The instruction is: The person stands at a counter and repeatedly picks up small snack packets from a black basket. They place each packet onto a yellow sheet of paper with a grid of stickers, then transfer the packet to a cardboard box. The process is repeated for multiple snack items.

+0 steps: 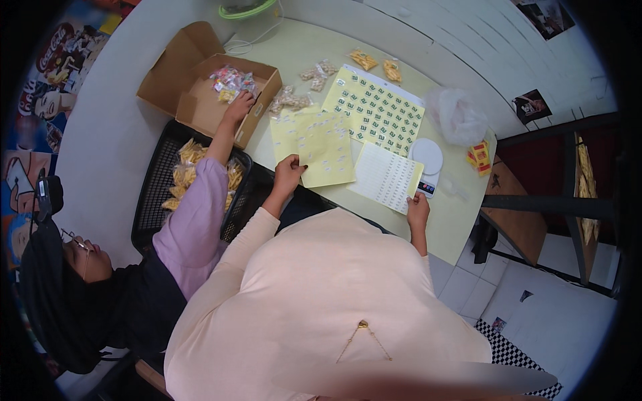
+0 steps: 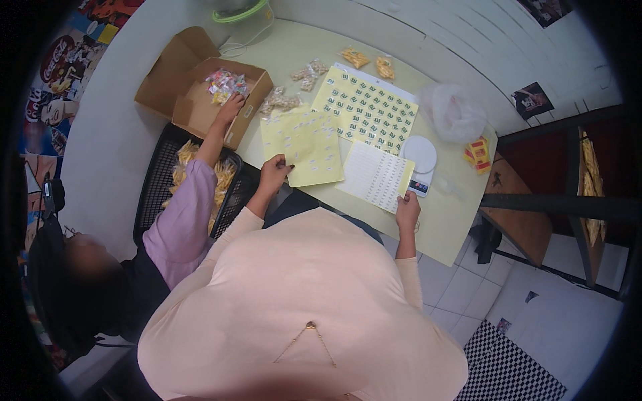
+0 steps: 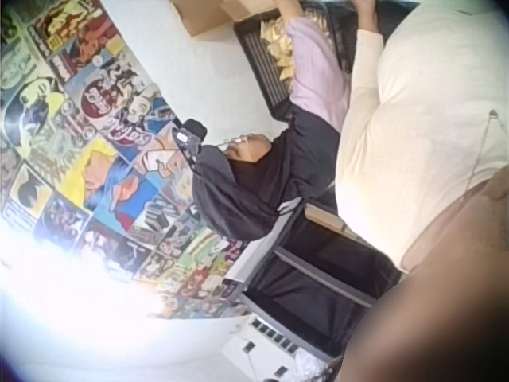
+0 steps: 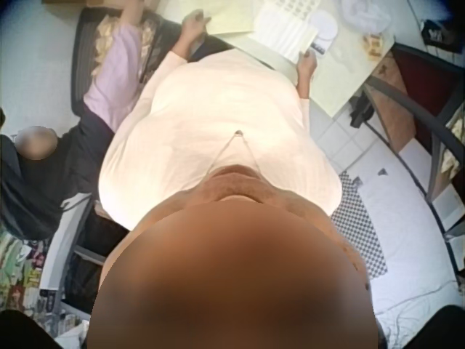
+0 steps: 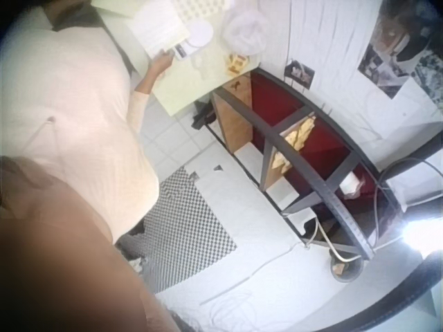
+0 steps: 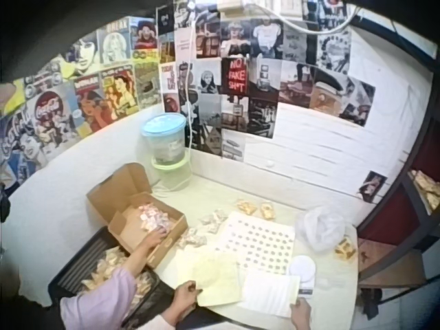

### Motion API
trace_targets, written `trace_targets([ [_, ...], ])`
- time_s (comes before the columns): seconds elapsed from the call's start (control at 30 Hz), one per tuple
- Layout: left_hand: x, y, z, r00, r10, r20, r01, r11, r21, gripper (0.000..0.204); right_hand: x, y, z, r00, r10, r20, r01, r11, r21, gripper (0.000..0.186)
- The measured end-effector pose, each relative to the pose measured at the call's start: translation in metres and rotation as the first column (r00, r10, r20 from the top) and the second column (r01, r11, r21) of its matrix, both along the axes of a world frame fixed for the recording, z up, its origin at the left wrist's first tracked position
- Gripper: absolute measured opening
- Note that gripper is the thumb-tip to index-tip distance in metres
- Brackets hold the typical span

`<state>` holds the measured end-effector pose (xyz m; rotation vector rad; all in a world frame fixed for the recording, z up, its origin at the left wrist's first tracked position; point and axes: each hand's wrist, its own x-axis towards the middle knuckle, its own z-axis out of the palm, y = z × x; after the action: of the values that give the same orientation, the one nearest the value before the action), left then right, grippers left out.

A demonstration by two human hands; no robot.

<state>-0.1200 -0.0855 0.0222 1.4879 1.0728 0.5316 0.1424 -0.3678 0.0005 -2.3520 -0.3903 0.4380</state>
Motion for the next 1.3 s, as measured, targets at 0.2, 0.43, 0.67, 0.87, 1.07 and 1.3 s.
trace_targets([
  [0.2,0.004,0.009,0.002,0.999,0.014,0.049,-0.012,0.999,-0.033,0.017,-0.001,0.005,0.005,0.999,0.041,0.023,-0.042,0.999,0.033,0.021],
  [0.43,0.002,0.041,0.019,0.979,0.102,0.175,-0.085,0.992,-0.097,0.018,0.003,0.000,0.011,1.000,0.025,0.001,-0.025,0.995,0.092,0.018],
  [0.67,0.013,0.070,0.057,0.948,0.151,0.281,-0.131,0.987,-0.091,0.020,0.004,-0.007,0.006,1.000,0.006,-0.021,-0.004,0.996,0.091,0.018],
  [0.87,0.020,0.070,0.061,0.929,0.128,0.348,-0.102,0.991,-0.092,0.019,-0.007,-0.003,0.012,0.999,0.016,-0.046,-0.012,0.996,0.087,0.018],
  [1.07,0.027,0.032,0.041,0.982,0.036,0.184,-0.025,0.998,-0.061,0.017,-0.014,-0.005,0.001,0.998,0.046,-0.048,-0.041,0.993,0.113,0.022],
  [1.3,0.031,0.001,-0.003,0.996,-0.030,0.084,0.034,0.998,-0.046,0.021,-0.014,-0.005,-0.002,0.999,0.046,0.003,-0.046,0.995,0.093,0.023],
])
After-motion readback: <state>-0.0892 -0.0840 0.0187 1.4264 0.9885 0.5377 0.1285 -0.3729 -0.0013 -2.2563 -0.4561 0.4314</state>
